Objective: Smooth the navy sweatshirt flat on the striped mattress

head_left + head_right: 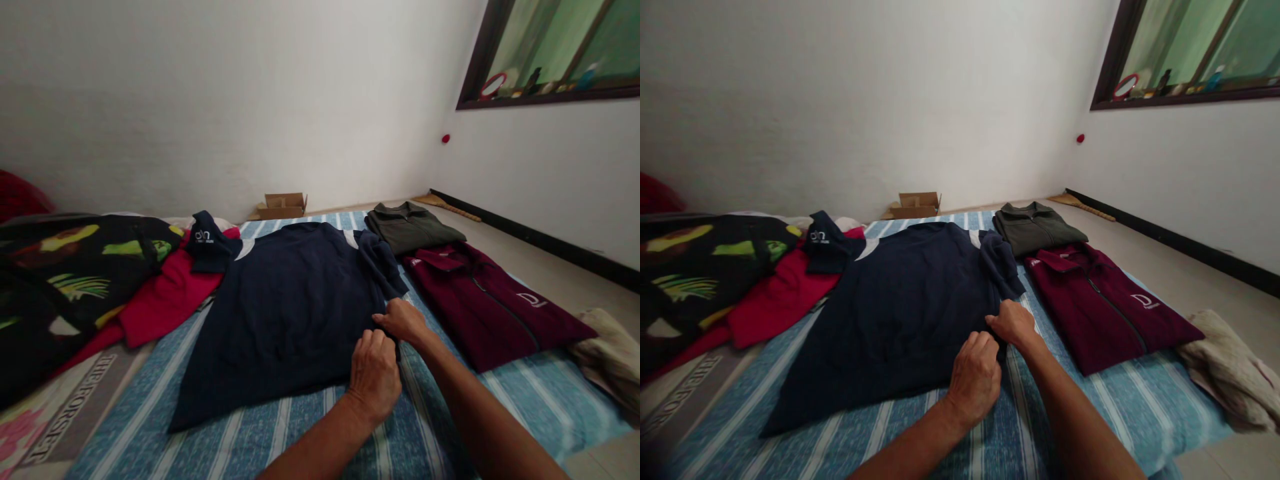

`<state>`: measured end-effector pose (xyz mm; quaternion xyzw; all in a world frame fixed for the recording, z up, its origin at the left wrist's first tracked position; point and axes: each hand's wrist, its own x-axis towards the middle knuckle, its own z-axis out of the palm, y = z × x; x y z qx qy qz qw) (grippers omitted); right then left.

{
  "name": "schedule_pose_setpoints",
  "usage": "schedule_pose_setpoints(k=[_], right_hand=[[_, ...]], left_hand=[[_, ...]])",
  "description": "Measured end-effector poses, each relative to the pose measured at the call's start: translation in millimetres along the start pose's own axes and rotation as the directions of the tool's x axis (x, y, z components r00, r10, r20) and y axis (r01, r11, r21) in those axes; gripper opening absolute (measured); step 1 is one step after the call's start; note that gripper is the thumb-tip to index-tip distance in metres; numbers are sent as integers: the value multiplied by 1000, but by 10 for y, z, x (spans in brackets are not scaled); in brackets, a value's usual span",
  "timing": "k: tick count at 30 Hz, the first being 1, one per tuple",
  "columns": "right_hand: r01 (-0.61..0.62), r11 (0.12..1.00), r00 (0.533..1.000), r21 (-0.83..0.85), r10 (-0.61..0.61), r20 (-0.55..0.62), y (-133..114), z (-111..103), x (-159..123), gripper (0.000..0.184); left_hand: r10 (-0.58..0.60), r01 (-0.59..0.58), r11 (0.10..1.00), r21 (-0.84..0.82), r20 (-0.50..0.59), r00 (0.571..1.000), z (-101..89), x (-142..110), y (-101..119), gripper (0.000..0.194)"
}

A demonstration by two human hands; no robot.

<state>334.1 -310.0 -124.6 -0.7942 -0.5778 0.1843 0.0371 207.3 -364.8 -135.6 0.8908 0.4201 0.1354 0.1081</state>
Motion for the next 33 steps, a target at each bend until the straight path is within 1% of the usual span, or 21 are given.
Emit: schedule_pose_setpoints(k=[2, 5, 7, 9, 11, 12, 14, 16, 18, 21, 24, 27, 30, 33], right_hand=[[1, 1000, 1000, -2, -1, 0, 9, 6, 0, 47], [-13, 1000, 1000, -27, 13, -13, 27, 34, -6, 50], [-20, 998, 1000, -54, 19, -19, 45, 64, 2, 45], [-20, 997, 999, -70, 18, -29, 70, 101, 26, 34], [-14, 999, 998, -43, 12, -55, 108, 142, 65, 24], [-8, 1000, 997, 14, 9, -77, 133, 163, 86, 20], [15, 981, 993, 193, 8, -118, 192, 208, 127, 11], [27, 933, 991, 359, 22, -132, 252, 253, 155, 12], [18, 890, 993, 455, 39, -115, 300, 294, 165, 16], [-18, 830, 994, 557, 73, -78, 322, 337, 157, 17], [-50, 755, 994, 654, 100, -39, 289, 350, 143, 17], [-87, 678, 993, 730, 120, 6, 235, 334, 125, 17], [-112, 621, 991, 776, 127, 41, 194, 314, 96, 16], [-121, 599, 990, 791, 128, 54, 184, 314, 73, 12]], left_hand=[[60, -59, 998, 34, -31, 998, 70, -2, 65, 17], [141, -136, 985, 109, -41, 989, 177, -31, 116, 14], [181, -175, 974, 141, -34, 983, 223, -54, 112, 10], [203, -197, 968, 153, -22, 979, 241, -71, 96, 9], [215, -211, 966, 151, -15, 976, 245, -82, 83, 11], [218, -214, 966, 149, -15, 976, 248, -86, 80, 12], [223, -219, 967, 132, -16, 975, 263, -93, 74, 12], [223, -220, 970, 104, -17, 975, 280, -98, 62, 9], [237, -236, 970, 63, -18, 971, 274, -95, 35, 8], [239, -240, 970, -36, -33, 970, 177, -58, -39, 10], [191, -200, 966, -162, -69, 979, 13, 3, -137, 10], [172, -191, 959, -210, -107, 979, -81, 40, -219, 12], [109, -123, 984, -132, -112, 988, -13, 25, -251, 21], [55, -57, 997, -50, -38, 998, 146, -15, -246, 45]])
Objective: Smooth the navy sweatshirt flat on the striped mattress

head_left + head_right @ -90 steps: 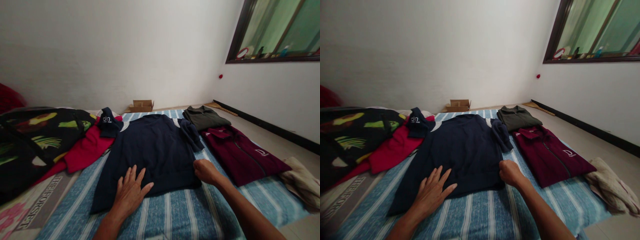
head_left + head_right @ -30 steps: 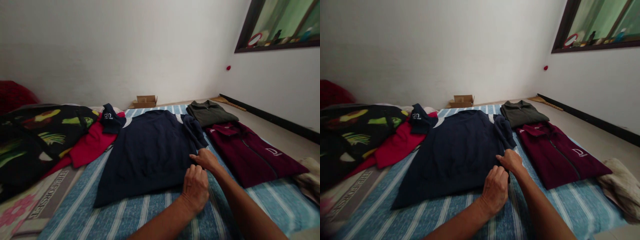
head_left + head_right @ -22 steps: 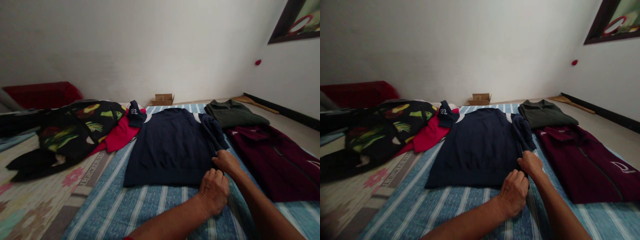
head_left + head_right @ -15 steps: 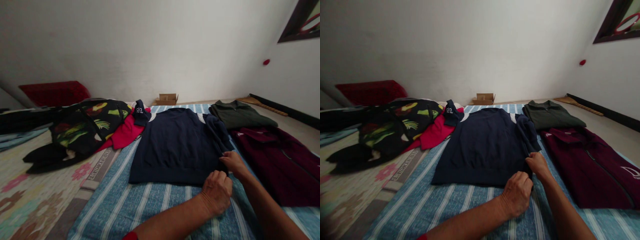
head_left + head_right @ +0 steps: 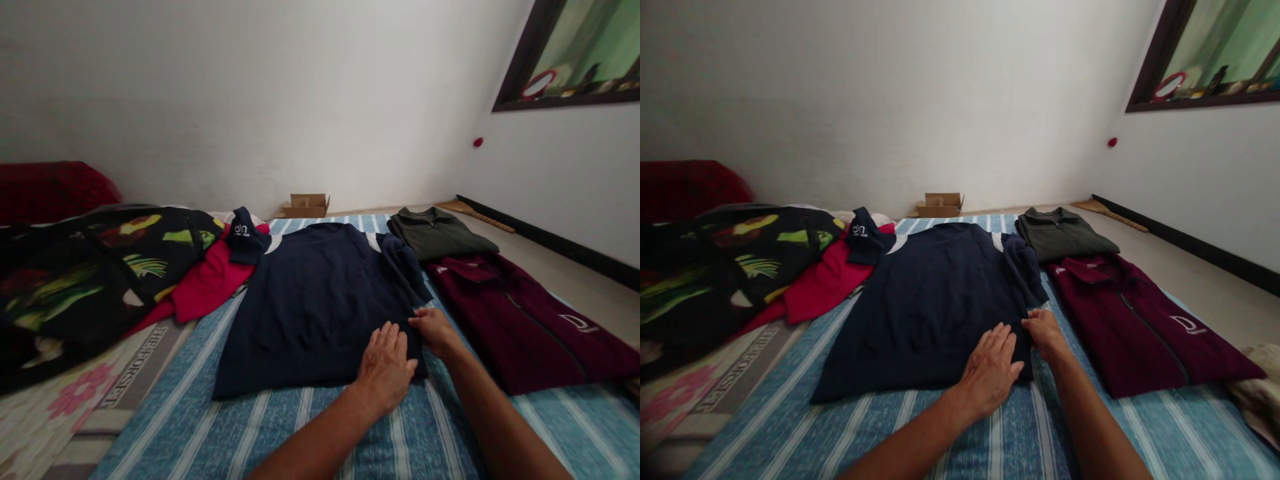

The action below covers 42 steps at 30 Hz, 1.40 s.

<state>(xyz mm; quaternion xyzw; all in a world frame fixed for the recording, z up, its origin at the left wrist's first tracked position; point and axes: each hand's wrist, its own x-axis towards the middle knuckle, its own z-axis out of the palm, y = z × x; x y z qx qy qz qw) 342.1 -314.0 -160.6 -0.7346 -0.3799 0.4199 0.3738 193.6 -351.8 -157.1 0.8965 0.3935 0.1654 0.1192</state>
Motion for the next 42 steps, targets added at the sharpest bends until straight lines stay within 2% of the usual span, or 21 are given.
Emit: schedule_pose_setpoints(k=[2, 4, 7, 10, 13, 18, 20, 24, 26, 27, 29, 31, 33, 36, 39, 42], right_hand=[[4, 1000, 1000, -17, -4, -19, 16, 0, -1, 7], [21, 998, 998, -61, -24, -61, 37, -1, 6, 5], [75, 986, 986, -151, -96, -133, 61, 1, 9, 20], [141, 909, 967, -392, -212, -143, 60, 16, -14, 32], [161, 782, 962, -602, -261, -82, 40, 33, -37, 39], [184, 768, 959, -614, -278, -60, 33, 40, -54, 46], [165, 732, 959, -661, -277, -66, 36, 40, -93, 47], [135, 590, 955, -796, -291, -54, -18, 62, -232, 38], [163, 528, 941, -833, -337, -30, -89, 114, -279, 30], [191, 521, 930, -832, -368, -17, -130, 157, -282, 28], [294, 562, 898, -773, -440, 21, -208, 274, -235, 30], [432, 617, 854, -658, -515, 77, -250, 407, -121, 35], [535, 619, 808, -575, -574, 134, -235, 507, 33, 39], [557, 609, 793, -565, -591, 144, -116, 542, 261, 43], [549, 621, 796, -559, -593, 123, 41, 490, 415, 46], [571, 609, 773, -550, -625, 109, 162, 454, 487, 45]], left_hand=[[-9, 8, 1000, 12, 75, 997, 74, -25, 11, 60], [-6, 5, 1000, 9, 147, 989, 90, -37, 29, 67], [11, -9, 1000, -8, 226, 974, 31, -41, 63, 74], [16, -9, 1000, -26, 263, 965, -43, -40, 97, 77], [9, 3, 999, -44, 272, 962, -73, -43, 122, 75], [8, 8, 997, -72, 232, 973, 4, -53, 136, 80], [13, 3, 997, -73, 222, 975, 60, -52, 131, 82], [35, -23, 998, -62, 207, 978, 160, -36, 116, 85], [71, -64, 997, -46, 173, 982, 195, -20, 116, 84], [92, -89, 996, -28, 152, 984, 207, -12, 118, 83], [134, -137, 990, 19, 114, 984, 219, -2, 125, 76], [178, -185, 981, 61, 97, 979, 211, -6, 130, 66], [217, -223, 973, 64, 91, 972, 188, -24, 128, 61], [195, -196, 981, -6, 88, 977, 163, -55, 118, 65], [153, -142, 987, -79, 147, 977, 157, -72, 111, 74], [152, -137, 986, -90, 194, 969, 82, -70, 100, 76]])
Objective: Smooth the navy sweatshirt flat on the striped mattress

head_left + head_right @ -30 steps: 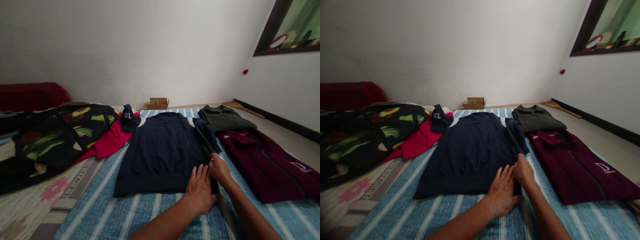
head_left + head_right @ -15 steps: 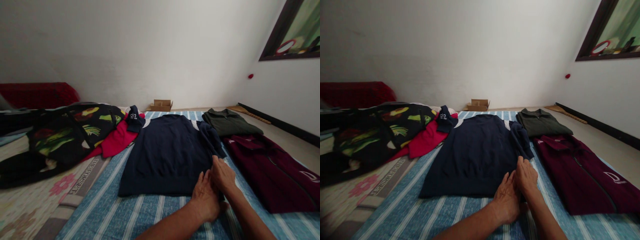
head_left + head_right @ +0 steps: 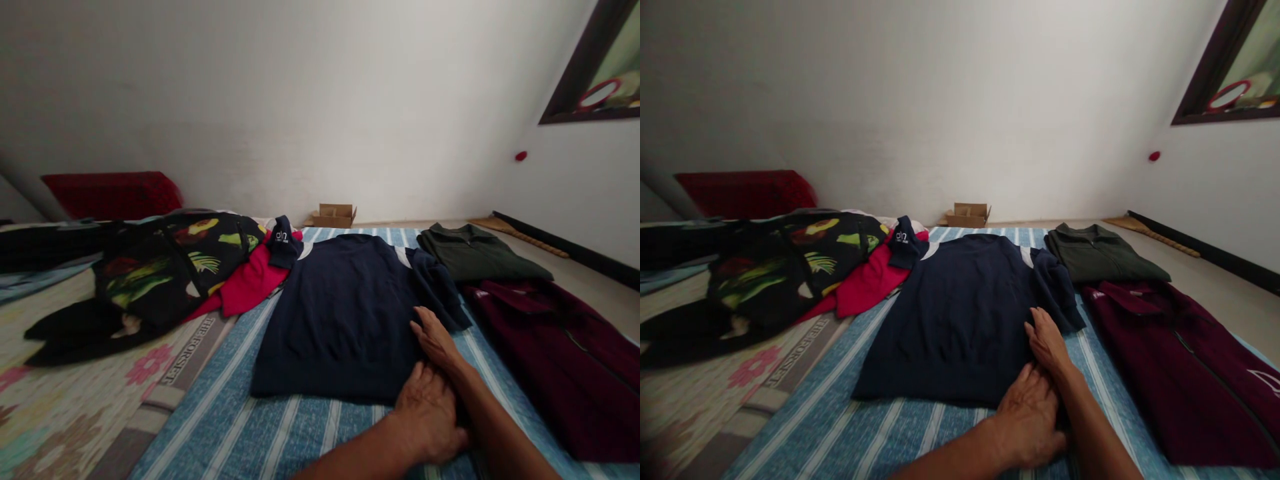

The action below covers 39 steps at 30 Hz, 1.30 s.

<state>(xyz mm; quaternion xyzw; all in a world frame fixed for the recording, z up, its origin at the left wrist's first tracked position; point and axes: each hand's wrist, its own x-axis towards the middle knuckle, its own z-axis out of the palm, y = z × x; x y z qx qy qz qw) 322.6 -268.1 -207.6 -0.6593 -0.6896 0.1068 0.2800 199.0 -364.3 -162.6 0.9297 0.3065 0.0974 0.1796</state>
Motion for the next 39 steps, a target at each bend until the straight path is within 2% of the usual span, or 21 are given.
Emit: schedule_pose_setpoints(k=[4, 5, 7, 9, 11, 13, 14, 15, 18, 22, 24, 28, 39], right_hand=[[46, 999, 998, -23, -47, -39, 52, 56, -32, 44], [51, 998, 998, -31, -52, -44, 53, 64, -37, 44], [52, 998, 997, -44, -54, -47, 50, 71, -43, 43], [52, 997, 998, -59, -55, -44, 45, 72, -46, 43], [49, 995, 998, -86, -53, -35, 40, 73, -47, 44], [44, 990, 999, -131, -47, -18, 32, 79, -48, 46], [40, 987, 999, -155, -42, -8, 27, 82, -48, 48], [36, 983, 999, -178, -36, 1, 21, 87, -48, 50], [18, 972, 1000, -234, -14, 22, 3, 98, -48, 56], [1, 963, 1000, -269, 8, 30, -14, 107, -43, 63], [-6, 961, 1000, -276, 14, 27, -16, 110, -38, 65], [-18, 944, 999, -329, 26, 19, -32, 117, -35, 67], [-73, 932, 995, -356, 93, 39, -191, 65, -50, 72]], left_hand=[[32, -31, 999, -4, 53, 998, -300, -85, -164, 40], [3, -3, 1000, 6, 5, 1000, -397, -129, -263, 34], [-155, 170, 983, 72, -178, 972, -592, -248, -539, 31], [-344, 404, 905, 131, -334, 878, -772, -409, -881, 34], [-514, 624, 763, 170, -427, 744, -920, -600, -1227, 41], [-680, 793, 584, 174, -427, 595, -1019, -794, -1515, 49], [-749, 842, 516, 159, -393, 533, -1049, -882, -1627, 52], [-788, 861, 485, 153, -351, 506, -1067, -956, -1716, 54], [-827, 883, 450, 135, -309, 469, -1076, -1083, -1873, 59], [-853, 927, 354, 122, -365, 373, -1080, -1080, -1950, 58], [-853, 941, 306, 147, -396, 339, -1098, -1070, -1973, 57], [-856, 946, 263, 191, -406, 320, -1152, -1100, -2014, 56], [-883, 968, 207, 141, -398, 247, -1246, -1150, -2112, 66]])
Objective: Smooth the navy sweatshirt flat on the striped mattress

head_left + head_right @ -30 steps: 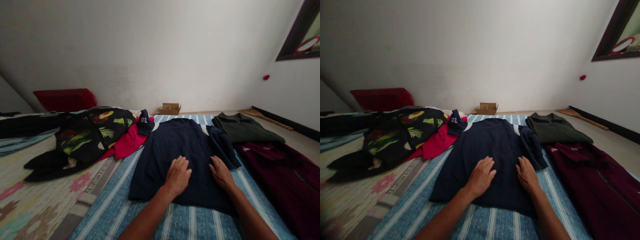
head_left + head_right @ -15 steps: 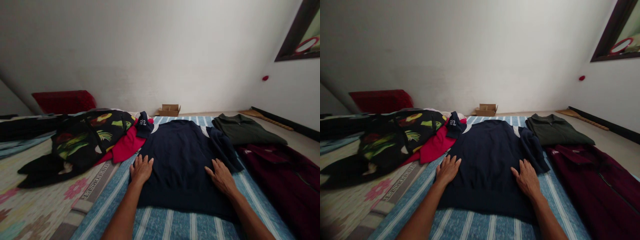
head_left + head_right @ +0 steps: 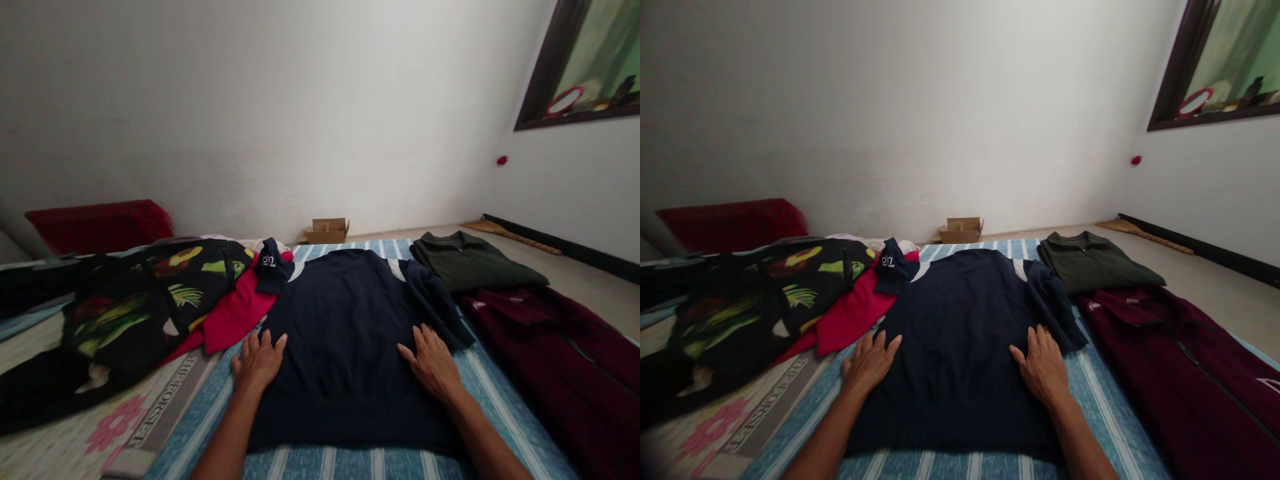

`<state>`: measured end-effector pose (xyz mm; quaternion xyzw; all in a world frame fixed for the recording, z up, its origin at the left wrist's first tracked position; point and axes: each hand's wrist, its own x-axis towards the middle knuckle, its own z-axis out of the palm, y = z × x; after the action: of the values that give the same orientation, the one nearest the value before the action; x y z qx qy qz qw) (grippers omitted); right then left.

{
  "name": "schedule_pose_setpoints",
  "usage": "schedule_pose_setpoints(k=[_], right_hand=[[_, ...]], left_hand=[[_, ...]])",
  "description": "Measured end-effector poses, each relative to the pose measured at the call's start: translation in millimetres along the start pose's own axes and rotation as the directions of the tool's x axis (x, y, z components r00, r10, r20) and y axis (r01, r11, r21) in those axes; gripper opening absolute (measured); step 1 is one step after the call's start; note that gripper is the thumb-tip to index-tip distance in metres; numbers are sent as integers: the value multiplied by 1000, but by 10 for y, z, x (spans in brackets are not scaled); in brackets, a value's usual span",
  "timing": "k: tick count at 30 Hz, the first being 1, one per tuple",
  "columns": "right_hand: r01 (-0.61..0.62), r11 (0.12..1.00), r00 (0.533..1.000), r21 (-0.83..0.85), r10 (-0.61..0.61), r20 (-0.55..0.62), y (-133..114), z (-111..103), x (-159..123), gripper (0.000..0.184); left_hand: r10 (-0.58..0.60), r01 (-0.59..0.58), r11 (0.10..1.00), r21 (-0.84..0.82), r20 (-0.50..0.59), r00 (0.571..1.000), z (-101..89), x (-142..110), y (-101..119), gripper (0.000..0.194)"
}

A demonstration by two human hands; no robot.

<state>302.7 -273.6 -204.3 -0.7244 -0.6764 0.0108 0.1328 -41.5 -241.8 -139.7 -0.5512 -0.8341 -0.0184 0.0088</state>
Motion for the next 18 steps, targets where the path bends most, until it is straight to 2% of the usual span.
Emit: schedule_pose_setpoints(k=[7, 10, 14, 18], right_hand=[[-7, 1000, 1000, 25, 7, -4, -16, -9, 13, 71], [-12, 998, 1000, 54, 12, 2, -39, -28, 13, 71], [-27, 995, 1000, 92, 26, 11, -70, -65, 9, 70], [-37, 993, 999, 114, 36, 11, -87, -79, 0, 68]], left_hand=[[-28, 28, 1000, 8, 5, 1000, -53, 2, 10, 65], [-10, 11, 999, 51, -20, 1000, -120, -11, 92, 61], [192, -177, 975, 137, -113, 975, -251, -32, 435, 52], [429, -425, 902, 73, -59, 901, -312, 42, 988, 49]])
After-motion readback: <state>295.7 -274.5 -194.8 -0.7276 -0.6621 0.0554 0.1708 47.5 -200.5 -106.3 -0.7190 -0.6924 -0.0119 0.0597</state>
